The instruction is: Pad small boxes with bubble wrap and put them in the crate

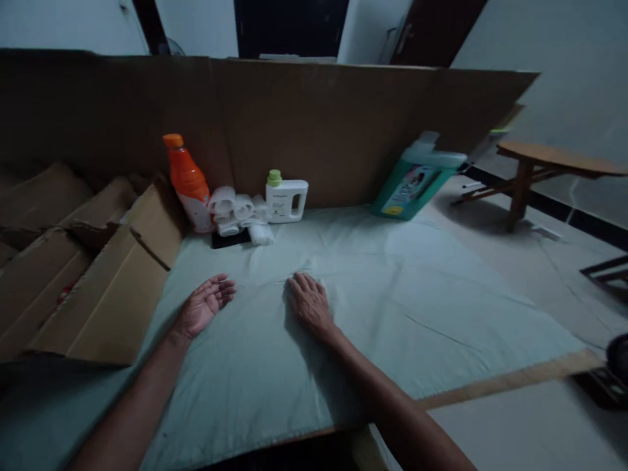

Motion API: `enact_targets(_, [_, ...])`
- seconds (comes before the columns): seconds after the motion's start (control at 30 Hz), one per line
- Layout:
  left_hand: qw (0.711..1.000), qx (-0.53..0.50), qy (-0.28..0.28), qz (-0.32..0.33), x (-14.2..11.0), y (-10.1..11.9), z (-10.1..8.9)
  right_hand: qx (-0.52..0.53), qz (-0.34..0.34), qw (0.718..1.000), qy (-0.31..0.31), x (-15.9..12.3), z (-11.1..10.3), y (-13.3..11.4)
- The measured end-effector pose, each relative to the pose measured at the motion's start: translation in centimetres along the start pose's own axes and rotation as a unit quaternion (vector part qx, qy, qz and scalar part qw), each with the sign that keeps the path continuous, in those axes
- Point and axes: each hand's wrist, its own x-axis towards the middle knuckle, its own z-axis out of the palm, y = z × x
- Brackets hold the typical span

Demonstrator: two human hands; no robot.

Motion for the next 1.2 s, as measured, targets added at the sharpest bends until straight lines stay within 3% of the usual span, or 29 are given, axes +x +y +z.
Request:
enact_targets(0.2, [0.975, 0.2, 0.076, 0.062, -1.1, -1.4, 0.8, 0.036, -0.019, 0.999, 0.023, -2.2, 0.1, -0.1])
enact_targets(0.3, [0.93, 0.346, 0.071, 0.098, -1.2, -2.5, 1.6, 0.064, -0.04, 0.997, -0.001, -3.6, -0.3, 0.4])
enact_targets(0.4, [0.802, 0.557, 0.027, 0.214, -0.6, -4.2, 3.1, 0.077, -0.013, 0.997, -0.018, -2.9, -1.6, 2.1])
enact_targets(0.5, [0.668, 0.684, -0.016, 0.294, 0.3, -6.9, 5.7, 0.057, 0.06, 0.997, 0.008, -0.2, -3.0, 5.4])
enact_targets(0.6, [0.56, 0.772, -0.072, 0.293, 0.4, -10.1, 8.4, 0.033, 0.127, 0.991, 0.027, 2.0, -3.5, 10.1])
enact_targets(0.7, [0.484, 0.82, -0.108, 0.284, -0.6, -12.5, 9.8, 0.005, 0.193, 0.98, 0.045, 1.7, -3.6, 15.5])
enact_targets(0.8, [0.449, 0.835, -0.111, 0.297, -1.9, -13.5, 9.8, -0.023, 0.275, 0.959, 0.062, -1.3, -4.1, 21.2])
enact_targets(0.97, [0.43, 0.841, -0.112, 0.309, -3.1, -13.9, 9.0, -0.062, 0.43, 0.897, 0.078, -9.3, -6.0, 29.5])
enact_targets(1.1, [0.422, 0.842, -0.112, 0.316, -3.7, -14.3, 9.0, -0.079, 0.493, 0.862, 0.086, -15.0, -7.0, 33.0])
enact_targets(1.2, [0.423, 0.842, -0.114, 0.315, -4.6, -14.8, 9.3, -0.084, 0.509, 0.852, 0.085, -17.2, -7.1, 34.2])
